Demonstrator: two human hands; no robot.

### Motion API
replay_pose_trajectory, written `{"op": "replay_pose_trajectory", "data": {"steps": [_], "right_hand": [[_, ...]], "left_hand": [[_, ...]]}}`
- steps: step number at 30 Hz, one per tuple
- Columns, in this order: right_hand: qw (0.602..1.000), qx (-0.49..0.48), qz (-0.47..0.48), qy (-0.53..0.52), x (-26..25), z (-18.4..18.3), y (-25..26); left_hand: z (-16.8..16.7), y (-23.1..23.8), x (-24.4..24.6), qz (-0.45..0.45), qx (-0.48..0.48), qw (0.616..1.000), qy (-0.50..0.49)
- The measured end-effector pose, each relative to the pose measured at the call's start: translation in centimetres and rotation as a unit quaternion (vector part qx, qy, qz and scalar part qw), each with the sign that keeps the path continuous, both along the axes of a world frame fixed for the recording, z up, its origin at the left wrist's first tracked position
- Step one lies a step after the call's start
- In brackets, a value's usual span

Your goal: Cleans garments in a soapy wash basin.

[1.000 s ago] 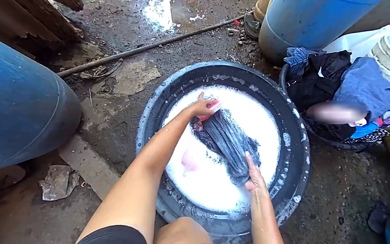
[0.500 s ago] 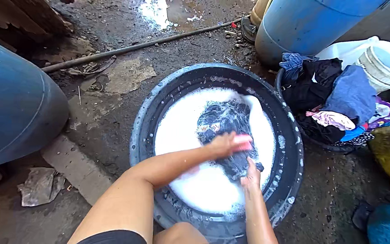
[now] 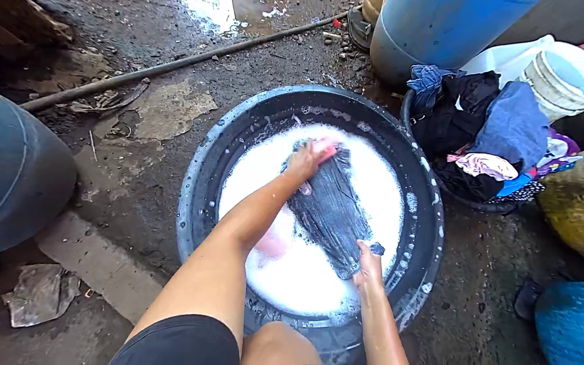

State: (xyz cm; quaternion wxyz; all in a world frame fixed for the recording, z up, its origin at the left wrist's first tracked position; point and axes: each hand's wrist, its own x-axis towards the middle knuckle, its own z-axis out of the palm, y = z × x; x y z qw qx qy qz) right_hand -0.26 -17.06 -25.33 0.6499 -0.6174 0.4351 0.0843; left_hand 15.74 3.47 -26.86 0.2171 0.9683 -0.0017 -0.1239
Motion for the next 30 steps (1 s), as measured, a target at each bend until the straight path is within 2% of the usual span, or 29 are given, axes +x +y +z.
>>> {"op": "replay_pose_trajectory", "data": {"steps": [1,3,5,6,8,11,12,14,15,17,19,21,23,24,26,28,30], "right_hand": [[1.000,0.001,0.000,0.002,-0.1,-0.1,-0.1],[1.000,0.005,0.002,0.004,0.0,-0.3,-0.1],[1.000,0.006,0.001,0.008,0.0,-0.4,-0.3],[1.000,0.004,0.000,0.014,-0.2,-0.3,-0.3],[1.000,0.000,0.001,0.022,-0.6,-0.1,-0.2],[1.000,-0.007,0.005,0.018,-0.6,0.2,-0.1],[1.000,-0.009,0.006,0.020,-0.6,0.2,0.0],[0.999,-0.015,0.010,0.027,-0.4,0.0,0.1],[0.999,-0.017,0.010,0.027,-0.2,0.0,0.0],[0.999,-0.020,0.009,0.028,-0.1,0.0,-0.2],[0.999,-0.017,0.008,0.028,-0.5,0.1,0.1],[1.000,-0.008,0.004,0.016,-0.3,0.1,0.1],[1.000,-0.007,0.000,0.012,-0.4,-0.1,0.1],[1.000,-0.008,0.000,0.014,-0.4,-0.1,0.1],[1.000,-0.013,-0.005,0.018,-0.1,-0.2,0.2],[1.000,-0.002,-0.009,0.014,0.2,-0.1,-0.2],[0.998,0.057,-0.007,0.026,0.1,1.1,-1.2]], "left_hand": [[0.3,-0.4,-0.4,0.023,-0.002,1.000,-0.007],[0.0,-3.6,-4.6,-0.040,-0.046,0.996,-0.068],[0.7,-7.2,-8.3,-0.156,-0.088,0.984,-0.003],[1.2,-7.4,-8.5,-0.186,-0.085,0.978,0.036],[0.3,-5.0,-4.9,-0.151,-0.047,0.987,0.029],[0.2,-0.7,1.1,-0.020,0.013,1.000,0.009],[0.4,-1.0,1.0,0.002,0.010,1.000,0.007],[0.0,-3.8,-3.2,-0.052,-0.035,0.996,-0.059],[0.3,-5.8,-5.9,-0.109,-0.063,0.991,-0.045],[1.6,-7.5,-8.6,-0.189,-0.086,0.977,0.051],[0.8,-4.3,-6.5,-0.145,-0.063,0.986,0.054],[-0.2,0.2,-1.9,-0.032,-0.015,0.999,0.002],[0.1,1.6,-0.4,0.050,0.007,0.999,-0.001],[0.1,0.7,-1.4,0.052,-0.003,0.999,-0.013],[-0.1,-3.6,-6.5,-0.034,-0.047,0.997,-0.053],[1.7,-6.7,-10.7,-0.131,-0.077,0.987,0.053],[1.7,-4.7,-10.5,-0.109,-0.068,0.988,0.085]]}}
